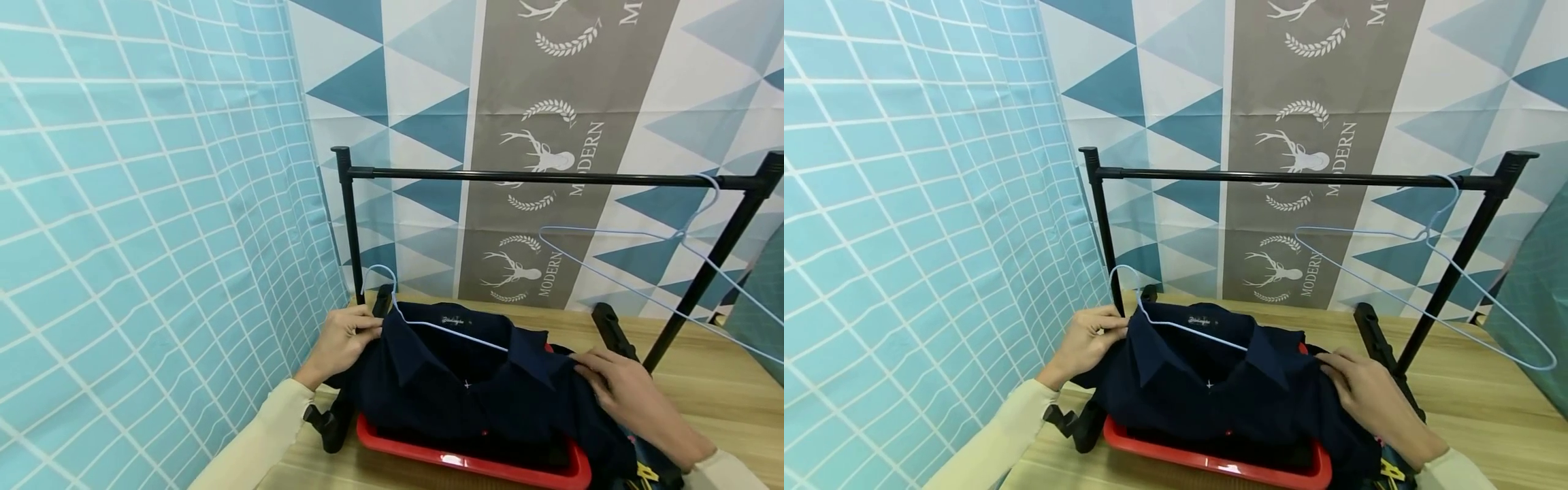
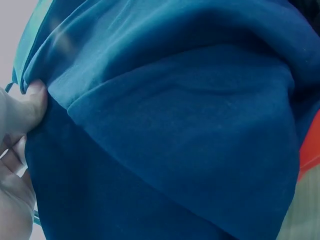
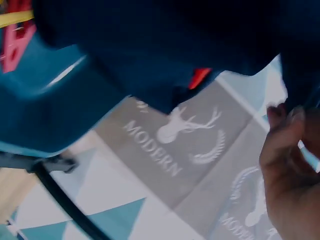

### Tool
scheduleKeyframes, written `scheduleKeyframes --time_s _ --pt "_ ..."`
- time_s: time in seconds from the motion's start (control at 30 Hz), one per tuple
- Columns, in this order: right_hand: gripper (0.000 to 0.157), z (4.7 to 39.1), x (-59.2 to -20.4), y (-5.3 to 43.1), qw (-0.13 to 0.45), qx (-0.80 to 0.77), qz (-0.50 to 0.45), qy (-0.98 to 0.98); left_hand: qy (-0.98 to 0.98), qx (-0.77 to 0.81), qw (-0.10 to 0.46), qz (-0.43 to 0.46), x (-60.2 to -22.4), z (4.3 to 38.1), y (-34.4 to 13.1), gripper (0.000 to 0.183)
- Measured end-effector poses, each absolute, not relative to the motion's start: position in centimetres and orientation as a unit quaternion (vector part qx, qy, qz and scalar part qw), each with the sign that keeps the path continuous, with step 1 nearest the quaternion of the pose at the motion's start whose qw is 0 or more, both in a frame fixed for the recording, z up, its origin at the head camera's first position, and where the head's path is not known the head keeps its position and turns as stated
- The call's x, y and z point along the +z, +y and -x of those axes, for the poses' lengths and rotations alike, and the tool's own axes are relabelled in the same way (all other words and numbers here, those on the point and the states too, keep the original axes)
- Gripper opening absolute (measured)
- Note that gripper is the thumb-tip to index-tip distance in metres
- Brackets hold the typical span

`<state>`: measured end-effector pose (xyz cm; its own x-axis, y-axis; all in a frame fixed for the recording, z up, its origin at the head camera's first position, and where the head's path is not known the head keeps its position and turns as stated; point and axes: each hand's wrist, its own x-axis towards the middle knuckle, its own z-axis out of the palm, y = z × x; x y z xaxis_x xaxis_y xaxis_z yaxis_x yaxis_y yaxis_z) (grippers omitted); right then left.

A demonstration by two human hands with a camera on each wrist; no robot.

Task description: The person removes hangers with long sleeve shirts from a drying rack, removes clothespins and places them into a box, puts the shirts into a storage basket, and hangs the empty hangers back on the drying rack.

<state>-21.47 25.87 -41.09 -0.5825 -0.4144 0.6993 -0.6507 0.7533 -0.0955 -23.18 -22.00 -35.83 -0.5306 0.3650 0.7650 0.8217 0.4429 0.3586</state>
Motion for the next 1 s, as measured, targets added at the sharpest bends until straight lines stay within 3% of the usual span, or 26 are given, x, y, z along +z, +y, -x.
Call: scheduleKeyframes --time_s 0.13,0.3,0.47,0.67,1.0 --pt "0.031 20.6 -39.8 23.9 0.347 0.216 -0.296 -0.863 -0.792 -0.370 0.312 0.371 -36.2 23.2 -22.0 0.019" --pt "0.034 20.0 -38.6 21.4 0.334 0.253 -0.357 -0.835 -0.793 -0.370 0.323 0.360 -36.3 22.9 -22.0 0.018" --pt "0.041 20.2 -38.8 21.3 0.330 0.280 -0.355 -0.829 -0.789 -0.386 0.325 0.351 -36.3 22.7 -22.1 0.017" --pt "0.040 21.0 -40.2 22.0 0.283 0.267 -0.312 -0.867 -0.775 -0.419 0.325 0.343 -36.4 22.6 -22.0 0.019" --pt "0.036 21.0 -41.3 19.8 0.188 0.248 -0.372 -0.875 -0.776 -0.416 0.307 0.361 -36.1 22.5 -21.3 0.018"
